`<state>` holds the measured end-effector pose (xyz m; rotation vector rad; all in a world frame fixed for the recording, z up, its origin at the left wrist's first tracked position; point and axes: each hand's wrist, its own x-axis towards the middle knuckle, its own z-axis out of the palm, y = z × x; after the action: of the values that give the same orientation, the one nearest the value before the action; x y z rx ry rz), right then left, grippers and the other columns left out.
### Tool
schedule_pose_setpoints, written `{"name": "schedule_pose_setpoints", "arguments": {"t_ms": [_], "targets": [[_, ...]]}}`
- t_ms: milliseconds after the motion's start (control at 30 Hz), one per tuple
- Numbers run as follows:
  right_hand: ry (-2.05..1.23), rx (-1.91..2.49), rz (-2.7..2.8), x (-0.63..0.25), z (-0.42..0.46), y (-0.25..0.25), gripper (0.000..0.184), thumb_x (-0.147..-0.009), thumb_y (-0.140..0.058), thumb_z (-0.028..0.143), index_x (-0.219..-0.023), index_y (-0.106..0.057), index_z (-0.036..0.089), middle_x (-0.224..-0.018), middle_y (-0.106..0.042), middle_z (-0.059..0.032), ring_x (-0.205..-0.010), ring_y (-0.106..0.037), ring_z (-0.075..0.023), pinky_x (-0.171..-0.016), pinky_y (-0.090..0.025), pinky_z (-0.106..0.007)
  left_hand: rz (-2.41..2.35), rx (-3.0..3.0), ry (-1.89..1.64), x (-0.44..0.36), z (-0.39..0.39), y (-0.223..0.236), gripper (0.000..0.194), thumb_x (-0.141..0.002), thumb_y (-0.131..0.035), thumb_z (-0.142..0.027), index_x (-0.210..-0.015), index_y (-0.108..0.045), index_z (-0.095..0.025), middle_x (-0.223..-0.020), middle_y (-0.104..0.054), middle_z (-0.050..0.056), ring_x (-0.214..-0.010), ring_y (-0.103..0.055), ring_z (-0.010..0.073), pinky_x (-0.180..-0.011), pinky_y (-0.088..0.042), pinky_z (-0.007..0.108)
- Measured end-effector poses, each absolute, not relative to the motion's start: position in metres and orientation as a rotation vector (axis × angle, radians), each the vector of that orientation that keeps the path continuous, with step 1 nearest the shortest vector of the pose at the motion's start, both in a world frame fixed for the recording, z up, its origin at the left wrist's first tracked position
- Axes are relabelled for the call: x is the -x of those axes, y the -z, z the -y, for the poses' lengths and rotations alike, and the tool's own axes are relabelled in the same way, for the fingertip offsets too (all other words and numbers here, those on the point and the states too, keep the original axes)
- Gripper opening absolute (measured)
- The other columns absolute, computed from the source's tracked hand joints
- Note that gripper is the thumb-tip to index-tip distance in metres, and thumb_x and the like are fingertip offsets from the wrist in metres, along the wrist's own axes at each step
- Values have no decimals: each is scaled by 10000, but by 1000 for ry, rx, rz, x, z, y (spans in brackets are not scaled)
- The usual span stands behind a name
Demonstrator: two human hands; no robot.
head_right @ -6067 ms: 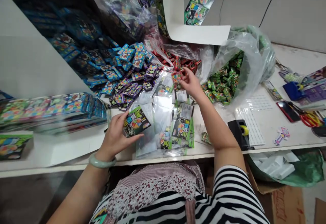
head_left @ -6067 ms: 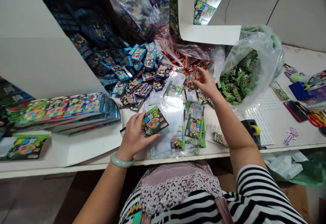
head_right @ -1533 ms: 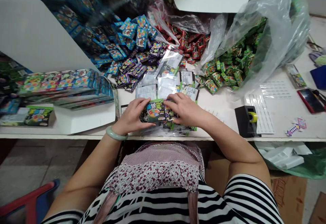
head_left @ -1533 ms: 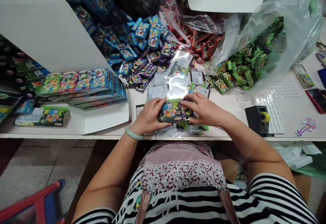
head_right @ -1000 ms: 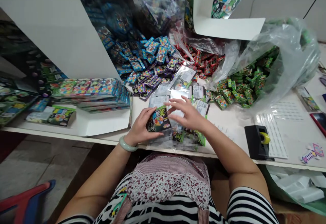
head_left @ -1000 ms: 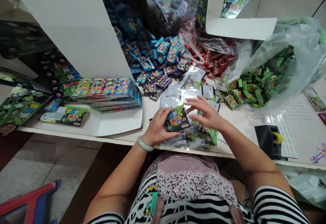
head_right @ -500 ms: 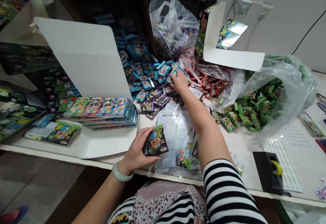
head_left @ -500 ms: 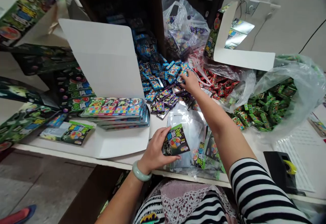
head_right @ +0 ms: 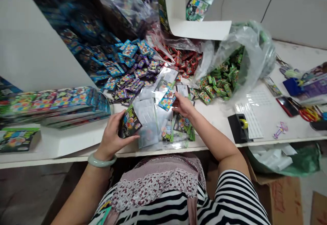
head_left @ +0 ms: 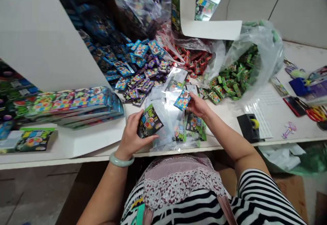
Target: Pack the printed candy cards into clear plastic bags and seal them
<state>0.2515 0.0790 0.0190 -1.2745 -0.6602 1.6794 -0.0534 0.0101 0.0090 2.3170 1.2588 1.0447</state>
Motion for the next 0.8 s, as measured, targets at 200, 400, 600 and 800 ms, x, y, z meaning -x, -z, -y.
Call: {"name": "schedule_pose_setpoints", "arguments": {"t_ms": [200, 400, 600, 800], "targets": [[-1502, 1335, 763, -289, -28, -6, 554, -620, -780, 310, -1143, -603, 267, -787, -671, 54, -637, -644, -130, -574, -547, -266, -1224, -2387, -990, 40, -9, -11, 930, -755, -738, -625, -1505, -350, -235, -1285, -537, 149, -1196, -561, 348, -1022, -503, 539], [-1229, 1464, 869, -301, -4, 15, 406, -608, -745, 392, -951, -585, 244, -798, -614, 60, -733, -628, -144, -710, -560, -318, -1250, -2393, -938, 32, -8, -9, 943, -734, -746, -643, -1499, -365, -244, -1266, -540, 151, -1179, -568, 358, -1005, -515, 567], [-877, 1693, 1490, -313, 16, 26, 302, -782, -661, 463, -943, -636, 208, -943, -698, -64, -903, -646, -233, -875, -503, -425, -1262, -2418, -857, 29, -10, -7, 971, -721, -740, -670, -1500, -363, -231, -1263, -532, 157, -1183, -562, 369, -1011, -508, 573], [-648, 1651, 2161, -315, 2, 8, 941, -634, -849, 523, -1428, -456, 205, -1567, -384, -189, -1462, -297, -386, -1145, -284, -577, -1238, -2438, -831, 25, -14, -7, 985, -707, -752, -669, -1498, -361, -233, -1286, -525, 158, -1210, -543, 374, -1042, -485, 580]]}}
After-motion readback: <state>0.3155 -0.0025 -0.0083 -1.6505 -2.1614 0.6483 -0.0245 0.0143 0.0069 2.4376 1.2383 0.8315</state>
